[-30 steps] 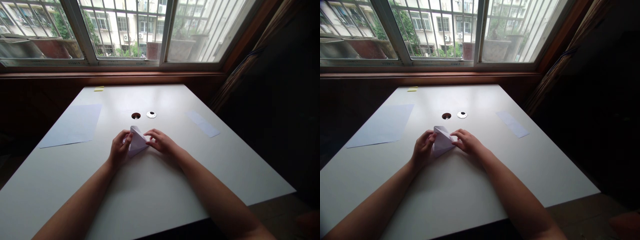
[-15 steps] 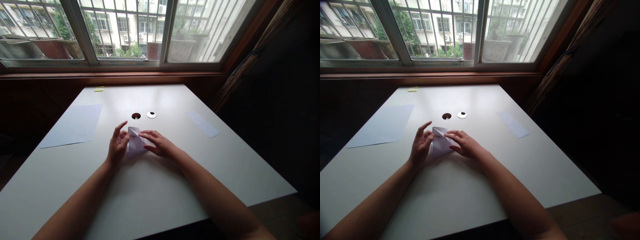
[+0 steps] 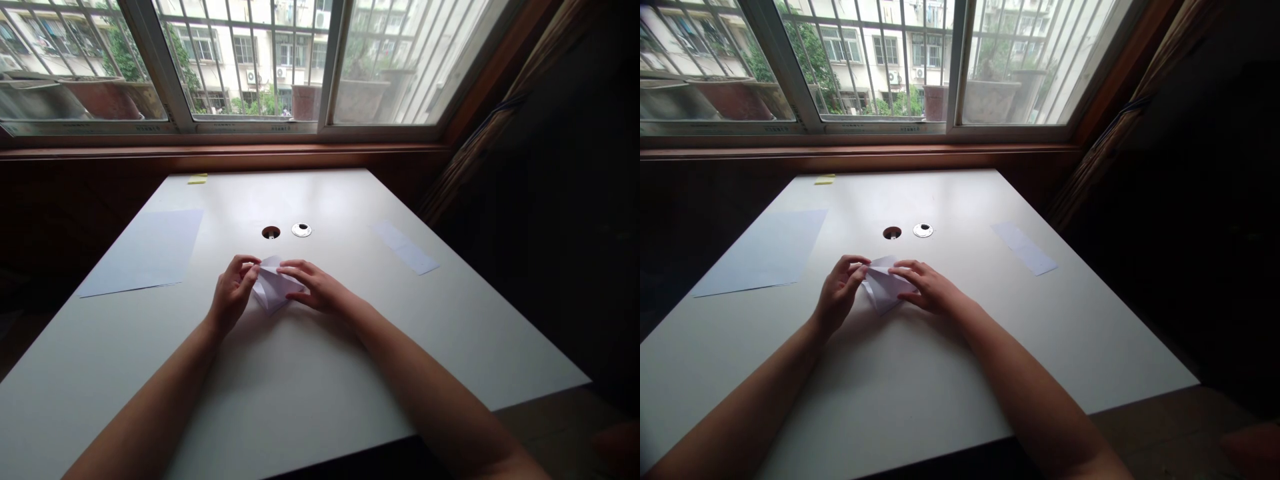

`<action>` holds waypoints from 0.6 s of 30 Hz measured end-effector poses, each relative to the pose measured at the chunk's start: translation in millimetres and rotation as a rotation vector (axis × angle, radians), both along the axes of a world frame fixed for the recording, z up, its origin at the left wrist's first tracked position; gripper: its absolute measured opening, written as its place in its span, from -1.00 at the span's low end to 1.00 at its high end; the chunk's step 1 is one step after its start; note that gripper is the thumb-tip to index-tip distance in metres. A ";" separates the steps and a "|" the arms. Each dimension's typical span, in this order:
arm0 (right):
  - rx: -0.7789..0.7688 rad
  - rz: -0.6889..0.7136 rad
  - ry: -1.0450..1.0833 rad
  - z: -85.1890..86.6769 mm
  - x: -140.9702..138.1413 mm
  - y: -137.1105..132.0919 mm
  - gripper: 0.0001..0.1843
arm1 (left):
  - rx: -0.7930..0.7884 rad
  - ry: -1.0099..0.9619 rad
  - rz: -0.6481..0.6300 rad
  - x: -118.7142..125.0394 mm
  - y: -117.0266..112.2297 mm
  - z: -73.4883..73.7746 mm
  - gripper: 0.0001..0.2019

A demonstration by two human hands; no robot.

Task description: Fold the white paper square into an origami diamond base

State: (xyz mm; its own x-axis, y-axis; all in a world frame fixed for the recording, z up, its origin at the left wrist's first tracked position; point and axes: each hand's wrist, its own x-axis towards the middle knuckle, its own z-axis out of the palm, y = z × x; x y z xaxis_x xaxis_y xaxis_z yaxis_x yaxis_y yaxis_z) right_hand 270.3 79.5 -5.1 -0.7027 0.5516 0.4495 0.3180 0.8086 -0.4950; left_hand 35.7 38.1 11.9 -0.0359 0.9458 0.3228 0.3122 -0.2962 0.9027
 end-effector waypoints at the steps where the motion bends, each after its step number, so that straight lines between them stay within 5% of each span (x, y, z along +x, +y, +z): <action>1: -0.017 0.010 0.021 -1.7 0.5 1.5 -0.34 | -0.003 -0.005 0.003 -0.5 0.3 -0.1 -0.79; 11: -0.464 -0.077 0.267 -11.4 8.8 12.7 -0.35 | 0.096 0.002 0.045 0.3 1.5 7.9 -0.84; 18: -0.513 -0.068 0.196 -11.5 10.3 11.7 -0.18 | 0.075 0.037 0.132 0.2 1.3 7.6 -0.81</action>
State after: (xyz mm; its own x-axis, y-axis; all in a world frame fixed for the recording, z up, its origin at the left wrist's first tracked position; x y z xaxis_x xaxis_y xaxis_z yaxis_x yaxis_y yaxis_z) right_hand 280.7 91.2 -16.7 -0.5879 0.7757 0.2296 0.2234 0.4285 -0.8755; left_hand 35.8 39.4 19.5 -0.1448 0.9070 0.3954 0.3858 -0.3162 0.8667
